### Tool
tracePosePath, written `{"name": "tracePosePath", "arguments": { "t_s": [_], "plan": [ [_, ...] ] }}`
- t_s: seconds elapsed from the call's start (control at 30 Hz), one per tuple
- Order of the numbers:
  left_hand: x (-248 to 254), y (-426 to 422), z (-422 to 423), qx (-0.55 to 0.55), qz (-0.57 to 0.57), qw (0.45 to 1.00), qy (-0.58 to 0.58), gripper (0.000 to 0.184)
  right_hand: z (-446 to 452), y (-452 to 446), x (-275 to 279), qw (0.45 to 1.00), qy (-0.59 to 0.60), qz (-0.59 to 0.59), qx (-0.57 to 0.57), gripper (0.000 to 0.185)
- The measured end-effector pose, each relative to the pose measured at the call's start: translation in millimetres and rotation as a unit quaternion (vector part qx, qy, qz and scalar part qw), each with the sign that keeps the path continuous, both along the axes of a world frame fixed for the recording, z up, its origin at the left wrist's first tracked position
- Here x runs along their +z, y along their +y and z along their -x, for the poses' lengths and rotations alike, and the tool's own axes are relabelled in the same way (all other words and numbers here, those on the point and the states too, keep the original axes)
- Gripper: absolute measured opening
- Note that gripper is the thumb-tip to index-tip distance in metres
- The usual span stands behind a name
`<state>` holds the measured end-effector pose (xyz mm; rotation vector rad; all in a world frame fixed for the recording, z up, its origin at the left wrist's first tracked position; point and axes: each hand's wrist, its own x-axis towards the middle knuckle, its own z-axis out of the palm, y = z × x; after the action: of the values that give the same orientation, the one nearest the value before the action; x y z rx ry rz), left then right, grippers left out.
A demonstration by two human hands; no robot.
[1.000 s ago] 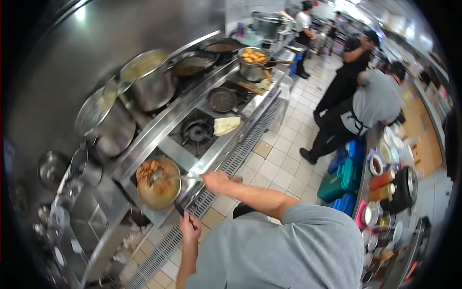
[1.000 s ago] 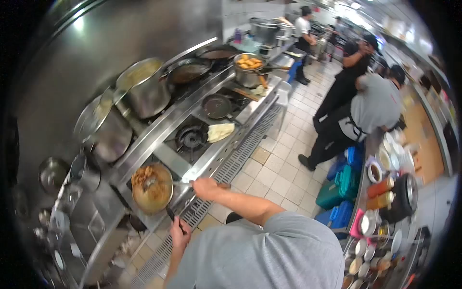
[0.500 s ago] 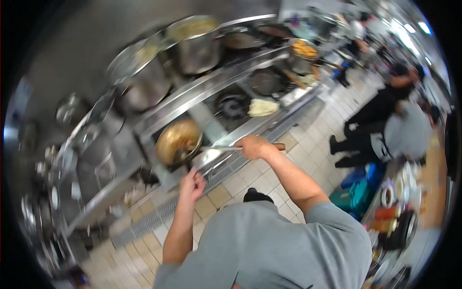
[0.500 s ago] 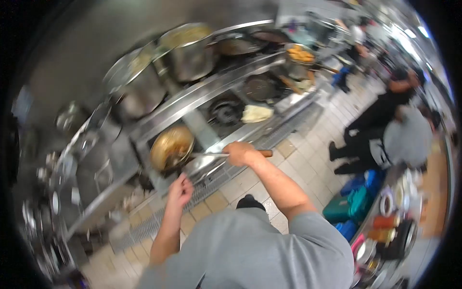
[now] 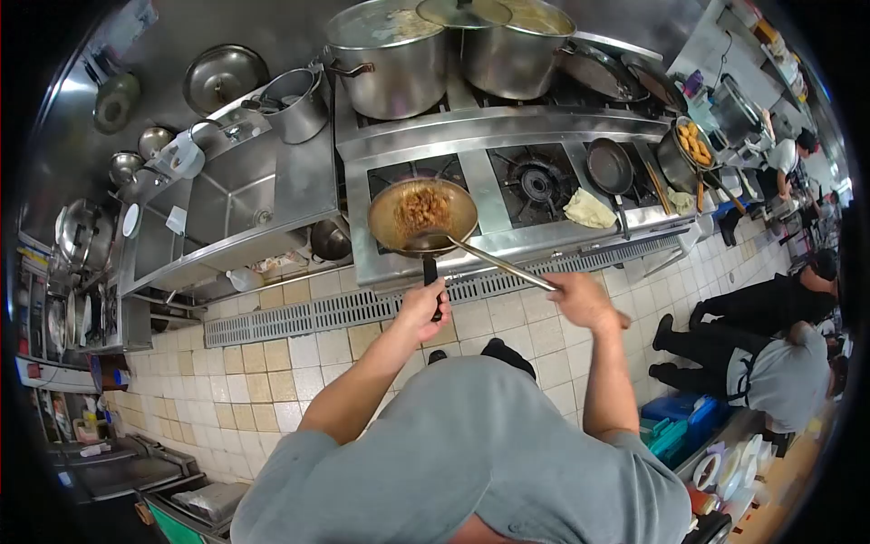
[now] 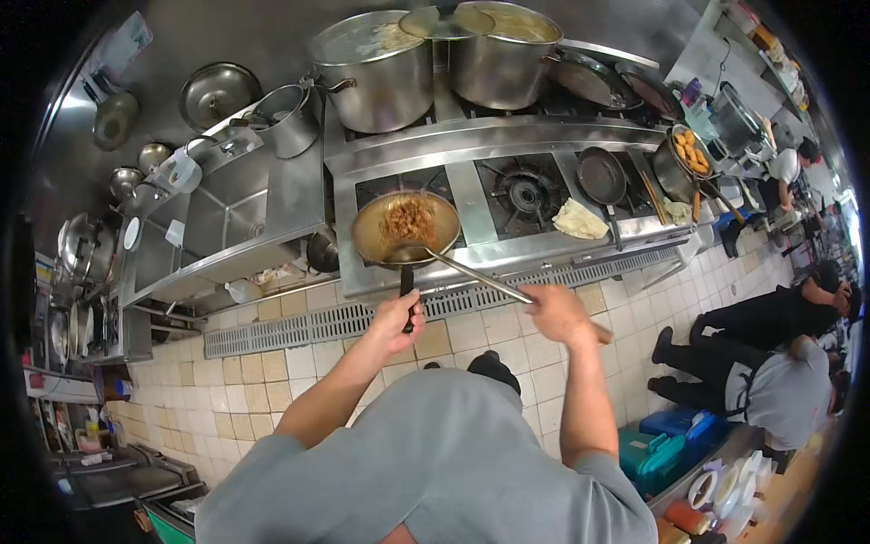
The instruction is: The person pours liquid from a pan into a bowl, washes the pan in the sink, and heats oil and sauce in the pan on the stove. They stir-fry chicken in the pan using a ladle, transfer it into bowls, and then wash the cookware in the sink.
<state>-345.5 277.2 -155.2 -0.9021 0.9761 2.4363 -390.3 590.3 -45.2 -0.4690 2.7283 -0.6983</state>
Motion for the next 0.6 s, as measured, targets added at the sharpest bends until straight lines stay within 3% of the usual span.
{"name": "tracePosePath", "arguments": {
  "t_s": [0.07,0.13,0.23,0.27,0.33,0.43,0.47,0.5,0.6],
  "plan": [
    [26.3,-6.1,1.7,-0.006,-0.072,0.996,-0.048,0.025,14.5,5.0,16.1,0.997,-0.013,-0.063,0.052,0.038],
    [12.4,-6.2,28.5,0.019,-0.050,0.998,-0.024,0.029,28.6,-14.1,-2.6,0.996,0.017,-0.088,0.020,0.038],
    [-49.5,7.9,7.0,0.023,-0.013,0.997,0.066,0.028,42.9,-58.6,-53.9,0.975,0.079,-0.197,-0.062,0.038],
    [-69.9,7.7,-11.6,-0.002,0.013,0.994,0.112,0.028,34.7,-63.5,-77.0,0.982,0.077,-0.155,-0.071,0.037],
    [-74.5,11.4,-32.3,0.002,0.042,0.996,0.074,0.028,9.4,-67.1,-108.4,0.992,0.069,-0.059,-0.092,0.036],
    [-58.6,7.0,-4.1,0.022,0.047,0.997,0.051,0.016,-32.1,-60.7,-131.5,0.992,0.032,0.048,-0.115,0.037],
    [-77.5,-5.1,15.5,-0.004,0.042,0.997,0.064,0.017,-42.0,-57.2,-135.4,0.986,0.007,0.103,-0.134,0.037],
    [-68.0,-7.2,25.3,0.005,0.049,0.998,0.044,0.017,-43.6,-48.1,-129.0,0.986,0.002,0.100,-0.131,0.037],
    [-0.7,1.0,2.6,0.017,0.040,0.999,0.011,0.018,-9.6,-14.4,-36.4,0.998,-0.039,0.047,-0.004,0.038]
  ]
}}
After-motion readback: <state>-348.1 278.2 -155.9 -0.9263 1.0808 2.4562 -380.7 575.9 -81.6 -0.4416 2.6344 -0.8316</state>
